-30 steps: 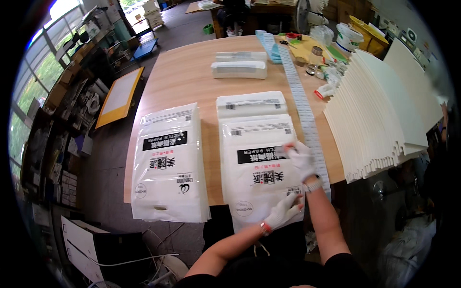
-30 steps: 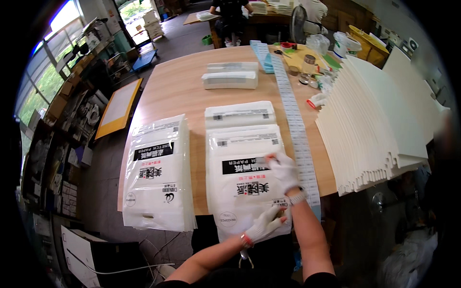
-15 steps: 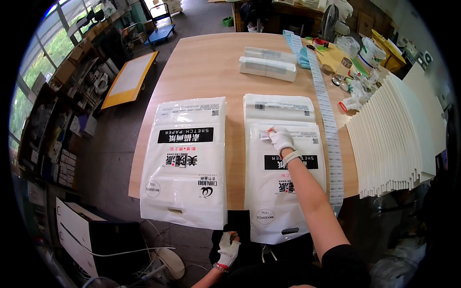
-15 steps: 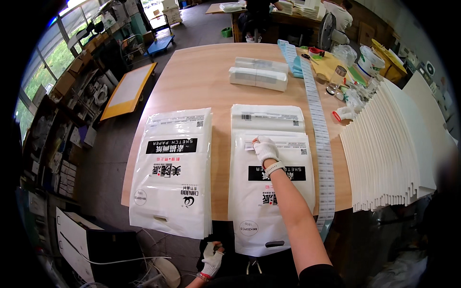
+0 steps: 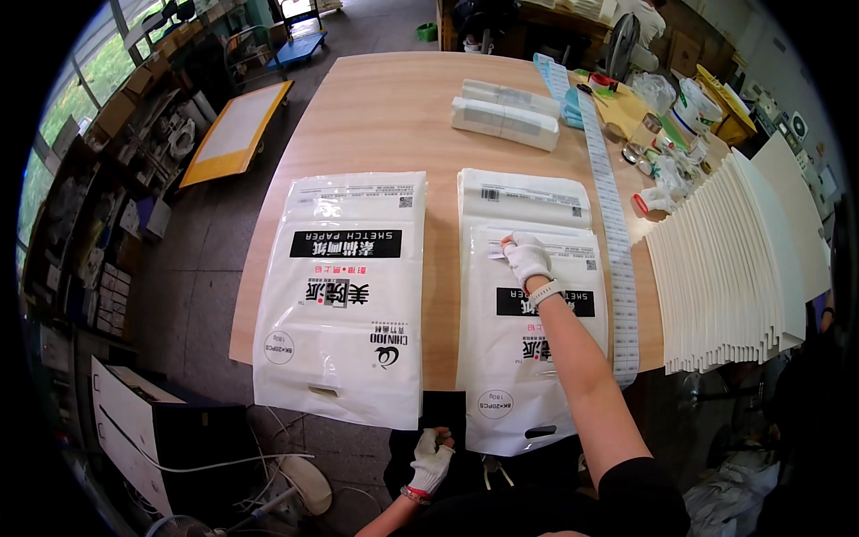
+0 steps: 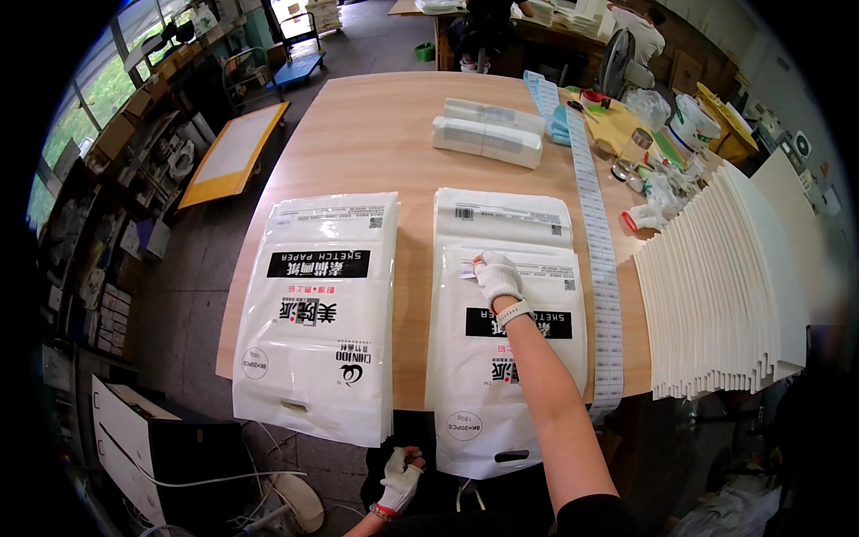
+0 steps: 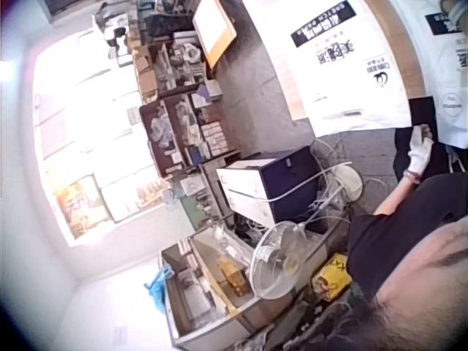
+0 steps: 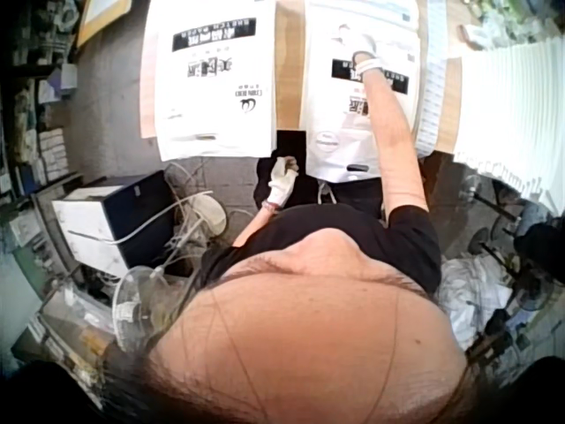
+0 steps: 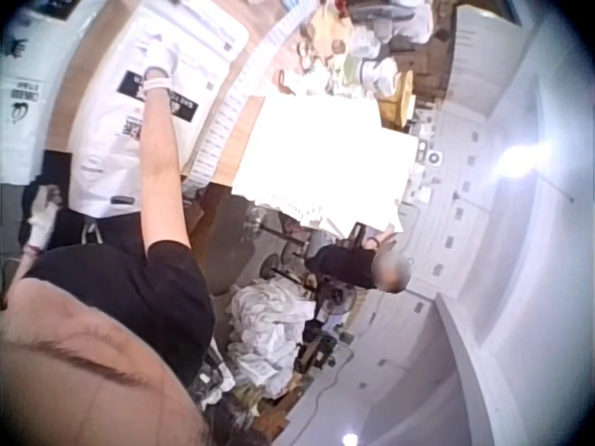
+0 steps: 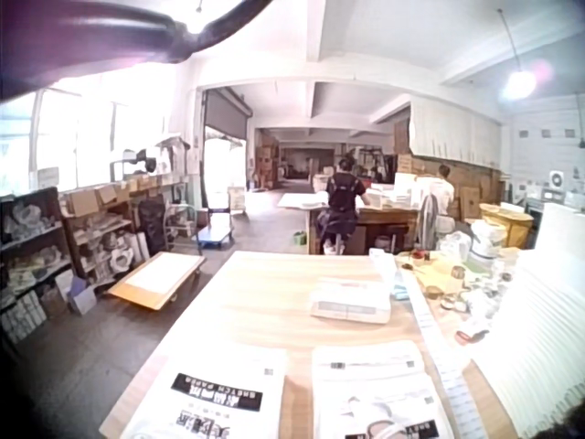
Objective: The person packs stacks of white paper into clear plastic bags on a wooden table. They repeatedly pick up a stack of paper, insert it into a bag, and place the filled bag on a growing pile of packaged items.
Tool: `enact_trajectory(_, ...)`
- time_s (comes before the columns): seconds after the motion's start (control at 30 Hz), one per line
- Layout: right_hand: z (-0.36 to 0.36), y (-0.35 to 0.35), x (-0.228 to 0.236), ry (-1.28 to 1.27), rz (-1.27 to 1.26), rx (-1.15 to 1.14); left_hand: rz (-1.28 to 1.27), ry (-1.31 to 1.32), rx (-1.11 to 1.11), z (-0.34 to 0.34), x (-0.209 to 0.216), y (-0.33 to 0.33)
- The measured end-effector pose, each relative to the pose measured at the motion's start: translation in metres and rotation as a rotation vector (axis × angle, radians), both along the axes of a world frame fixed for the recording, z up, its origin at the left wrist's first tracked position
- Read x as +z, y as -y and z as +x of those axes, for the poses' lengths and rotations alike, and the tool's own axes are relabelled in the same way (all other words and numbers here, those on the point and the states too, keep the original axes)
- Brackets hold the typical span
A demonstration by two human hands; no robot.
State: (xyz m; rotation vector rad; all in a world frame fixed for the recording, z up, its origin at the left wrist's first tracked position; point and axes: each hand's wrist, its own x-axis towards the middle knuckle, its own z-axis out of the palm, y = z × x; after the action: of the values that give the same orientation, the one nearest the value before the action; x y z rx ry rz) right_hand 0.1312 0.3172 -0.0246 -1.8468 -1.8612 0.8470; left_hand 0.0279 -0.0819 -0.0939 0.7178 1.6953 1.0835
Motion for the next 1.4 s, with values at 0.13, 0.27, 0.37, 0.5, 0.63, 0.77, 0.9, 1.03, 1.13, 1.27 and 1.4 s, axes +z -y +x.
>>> enact_trajectory(0.13, -0.003, 0.005, 0.007, 0.022, -0.028, 0.03, -0.041, -0.006, -0.053, 0.001, 0.004, -0.004)
enact_trajectory(0.27, 0.0, 0.001, 0.0, 0.087, -0.014, 0.047, -0.018, 0.016, -0.098, 0.008, 0.001, -0.008)
enact_trajectory(0.37, 0.0, 0.002, -0.001, 0.084, 0.03, 0.064, 0.001, 0.039, -0.099, 0.016, 0.007, -0.017)
enact_trajectory(0.5, -0.008, 0.009, 0.013, 0.272, 0.006, 0.161, -0.179, -0.054, -0.363, 0.018, 0.019, -0.033)
enact_trajectory(0.63, 0.0, 0.006, 0.006, 0.28, 0.13, -0.058, -0.014, 0.458, -0.201, 0.031, 0.023, -0.03)
enact_trajectory(0.77, 0.086, 0.005, -0.012, 0.026, 0.222, -0.087, 0.146, 0.373, -0.304, 0.024, 0.048, -0.036)
enact_trajectory(0.9, 0.157, 0.142, 0.039, 0.214, 0.25, -0.132, 0.333, 0.232, -0.372, 0.014, 0.065, -0.042)
enact_trajectory(1.03, 0.224, 0.263, -0.02, -0.468, -0.346, -0.311, 0.618, -0.105, -0.584, 0.006, 0.133, -0.08)
enact_trajectory(1.13, 0.187, 0.286, -0.038, -1.013, -0.233, -0.34, 0.829, -0.218, -0.529, -0.014, 0.174, -0.08)
enact_trajectory(1.27, 0.067, 0.244, 0.002, -0.975, -0.118, -0.115, 1.028, -1.169, 0.209, -0.083, 0.116, -0.046)
enact_trajectory(1.4, -0.041, 0.185, 0.0, -0.598, -0.294, 0.173, 0.8, 0.437, 0.512, -0.154, 0.178, -0.062)
